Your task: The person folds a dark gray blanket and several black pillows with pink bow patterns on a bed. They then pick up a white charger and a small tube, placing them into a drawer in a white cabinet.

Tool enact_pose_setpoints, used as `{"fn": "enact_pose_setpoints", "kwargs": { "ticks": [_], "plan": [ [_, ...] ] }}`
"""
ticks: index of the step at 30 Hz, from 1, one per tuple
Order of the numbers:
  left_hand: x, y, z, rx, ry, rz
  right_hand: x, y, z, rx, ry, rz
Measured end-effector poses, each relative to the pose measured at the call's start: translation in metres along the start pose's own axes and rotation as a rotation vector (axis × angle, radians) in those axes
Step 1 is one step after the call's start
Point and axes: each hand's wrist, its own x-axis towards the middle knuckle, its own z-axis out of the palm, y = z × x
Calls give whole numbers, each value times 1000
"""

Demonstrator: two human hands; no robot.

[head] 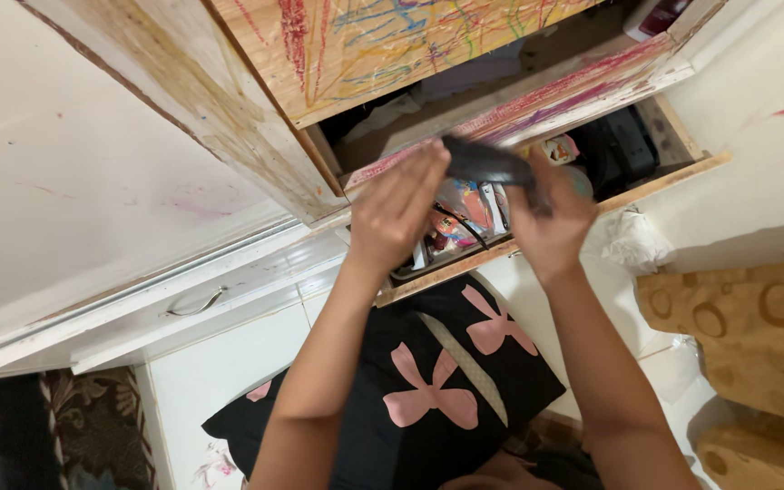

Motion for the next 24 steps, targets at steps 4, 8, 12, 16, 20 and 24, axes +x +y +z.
{"fn": "enact_pose_setpoints", "kwargs": {
  "ticks": [4,8,12,16,20,24],
  "plan": [
    [-15,22,1,31,-267,-71,-44,-2,-7,401,-201,343],
    [-46,9,41,85,-581,-136,-70,20,4,439,-356,445],
    [-75,-9,73,119,-698,-179,-77,43,3,-175,-516,158],
    [-77,-7,82,100,-892,-354,-76,44,4,-383,-661,128],
    [-75,18,71,210,-565,-138,-79,29,-7,-322,-565,161],
    [-94,68,50,215,-632,-50,-94,16,-19,-291,-335,-36]
  ]
}}
